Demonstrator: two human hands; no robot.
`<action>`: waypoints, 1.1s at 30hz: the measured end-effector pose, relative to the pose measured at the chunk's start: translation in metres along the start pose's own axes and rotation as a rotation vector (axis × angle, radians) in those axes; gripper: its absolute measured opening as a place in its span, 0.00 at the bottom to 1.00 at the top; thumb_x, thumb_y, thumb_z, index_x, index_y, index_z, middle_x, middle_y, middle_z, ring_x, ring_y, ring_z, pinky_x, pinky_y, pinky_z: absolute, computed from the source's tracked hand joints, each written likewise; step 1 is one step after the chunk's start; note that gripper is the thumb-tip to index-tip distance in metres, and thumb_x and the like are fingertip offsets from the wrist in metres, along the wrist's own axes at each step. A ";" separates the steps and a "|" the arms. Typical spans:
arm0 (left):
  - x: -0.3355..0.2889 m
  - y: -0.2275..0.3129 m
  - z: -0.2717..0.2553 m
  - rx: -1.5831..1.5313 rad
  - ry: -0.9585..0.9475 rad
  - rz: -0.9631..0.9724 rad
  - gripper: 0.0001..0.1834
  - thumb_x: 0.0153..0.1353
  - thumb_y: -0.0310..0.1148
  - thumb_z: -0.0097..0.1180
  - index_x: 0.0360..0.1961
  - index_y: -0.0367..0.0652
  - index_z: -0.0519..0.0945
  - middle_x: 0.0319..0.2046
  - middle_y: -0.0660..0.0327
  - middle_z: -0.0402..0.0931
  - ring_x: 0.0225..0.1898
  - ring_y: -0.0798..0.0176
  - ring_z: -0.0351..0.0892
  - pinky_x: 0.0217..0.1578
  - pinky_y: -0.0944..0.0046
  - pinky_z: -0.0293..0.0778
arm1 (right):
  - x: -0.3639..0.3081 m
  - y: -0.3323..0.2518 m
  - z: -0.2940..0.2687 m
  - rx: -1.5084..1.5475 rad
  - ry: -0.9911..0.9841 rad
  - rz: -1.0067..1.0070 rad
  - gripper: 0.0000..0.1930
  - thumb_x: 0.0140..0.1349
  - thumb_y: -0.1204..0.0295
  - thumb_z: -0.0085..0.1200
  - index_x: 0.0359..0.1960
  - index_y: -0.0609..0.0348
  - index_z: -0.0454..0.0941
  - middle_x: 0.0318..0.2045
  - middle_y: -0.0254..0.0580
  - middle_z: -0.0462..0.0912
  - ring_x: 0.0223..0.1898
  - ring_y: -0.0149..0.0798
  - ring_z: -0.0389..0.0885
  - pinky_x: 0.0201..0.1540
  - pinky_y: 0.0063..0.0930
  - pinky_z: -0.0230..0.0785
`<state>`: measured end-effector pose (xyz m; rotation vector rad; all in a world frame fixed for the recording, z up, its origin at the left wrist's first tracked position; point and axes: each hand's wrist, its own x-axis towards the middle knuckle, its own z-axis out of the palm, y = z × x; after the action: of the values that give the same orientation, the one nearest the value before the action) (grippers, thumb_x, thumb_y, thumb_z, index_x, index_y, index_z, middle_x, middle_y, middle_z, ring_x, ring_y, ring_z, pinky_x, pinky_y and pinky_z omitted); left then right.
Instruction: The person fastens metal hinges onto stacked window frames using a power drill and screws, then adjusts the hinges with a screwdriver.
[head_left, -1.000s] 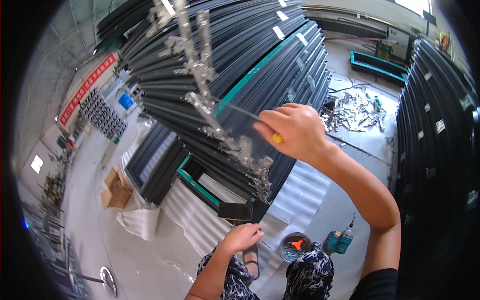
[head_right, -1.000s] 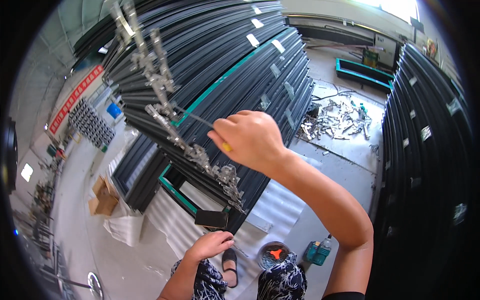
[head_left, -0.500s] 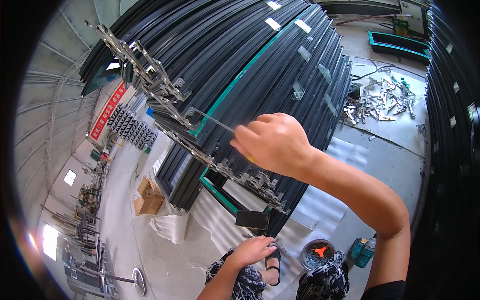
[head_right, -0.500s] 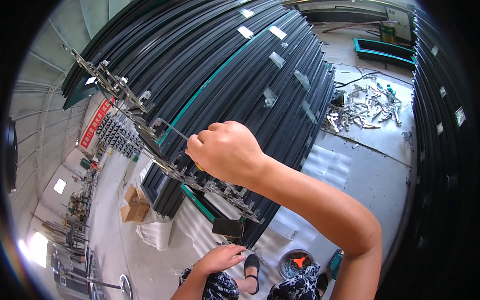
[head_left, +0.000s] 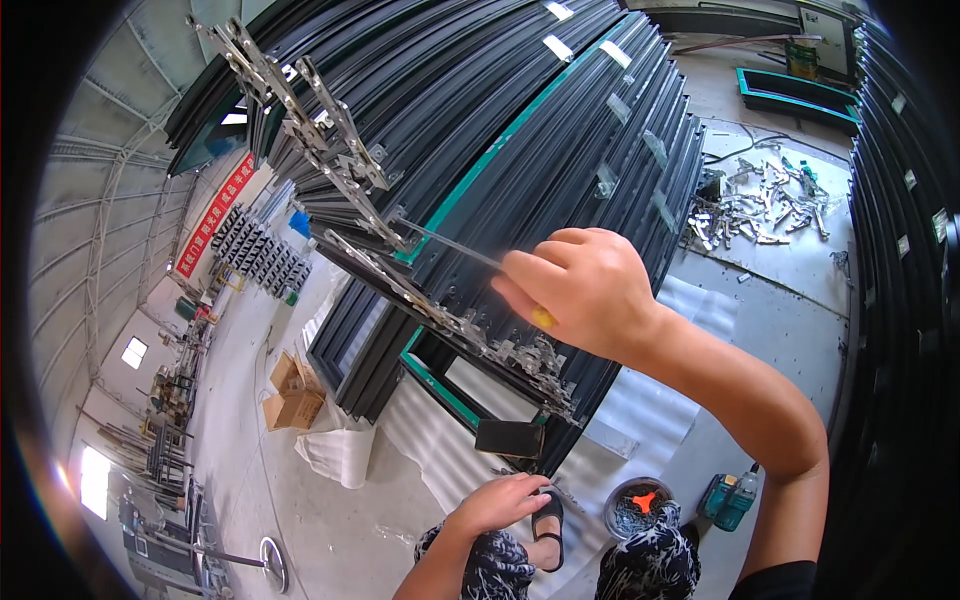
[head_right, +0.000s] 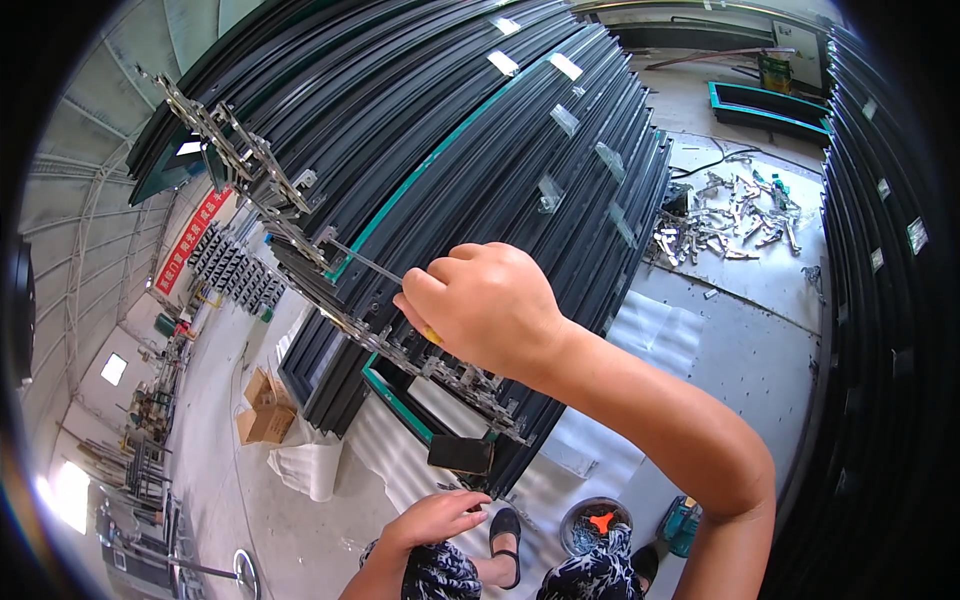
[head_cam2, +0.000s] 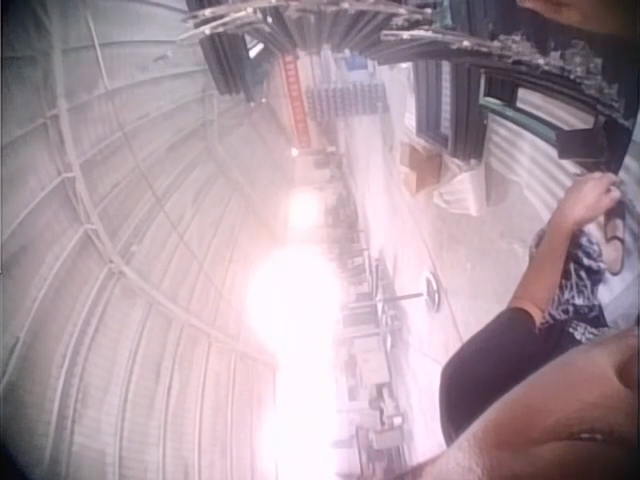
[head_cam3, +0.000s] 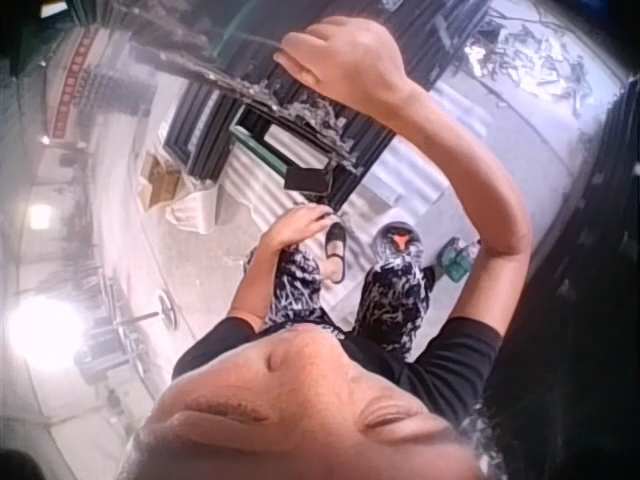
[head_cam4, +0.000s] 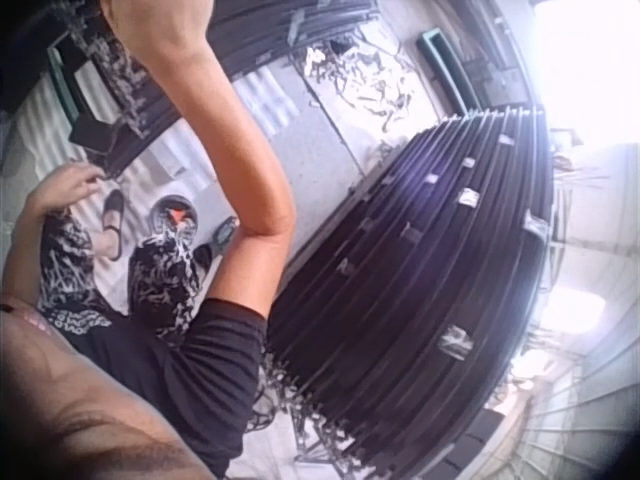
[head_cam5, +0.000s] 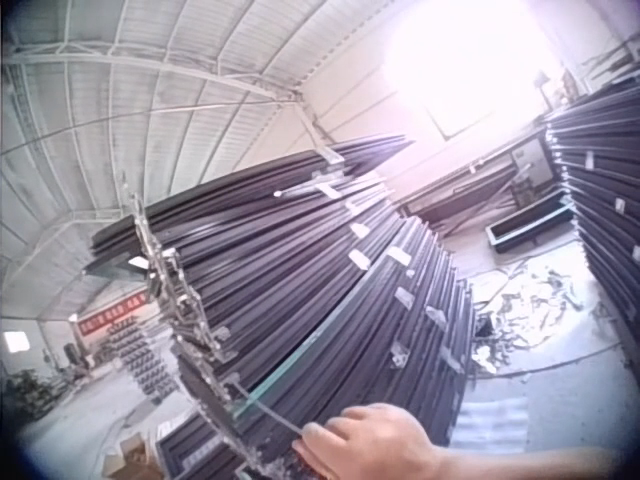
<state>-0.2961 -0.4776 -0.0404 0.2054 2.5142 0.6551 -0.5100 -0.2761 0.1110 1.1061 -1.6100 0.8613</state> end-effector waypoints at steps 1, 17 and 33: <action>-0.002 0.001 0.000 -0.009 -0.007 0.007 0.22 0.64 0.47 0.47 0.51 0.43 0.74 0.43 0.49 0.77 0.47 0.46 0.75 0.47 0.55 0.71 | -0.001 0.000 0.001 0.005 0.008 0.003 0.10 0.50 0.69 0.63 0.21 0.54 0.72 0.12 0.33 0.70 0.16 0.36 0.72 0.18 0.29 0.65; -0.009 -0.002 -0.006 -0.010 -0.045 -0.055 0.23 0.65 0.46 0.47 0.54 0.43 0.73 0.46 0.50 0.76 0.48 0.49 0.76 0.48 0.57 0.71 | 0.003 -0.003 -0.001 -0.052 -0.005 -0.020 0.10 0.51 0.70 0.63 0.21 0.54 0.72 0.12 0.33 0.70 0.16 0.35 0.72 0.17 0.28 0.64; -0.016 -0.005 -0.003 0.003 -0.027 0.000 0.22 0.65 0.46 0.48 0.53 0.42 0.73 0.43 0.50 0.76 0.47 0.48 0.75 0.48 0.56 0.70 | 0.020 0.001 -0.017 -0.352 -0.215 -0.439 0.10 0.49 0.69 0.54 0.30 0.62 0.79 0.18 0.27 0.73 0.26 0.31 0.74 0.28 0.23 0.67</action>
<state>-0.2843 -0.4873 -0.0327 0.2136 2.4891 0.6439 -0.5078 -0.2654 0.1354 1.2565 -1.5301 0.1676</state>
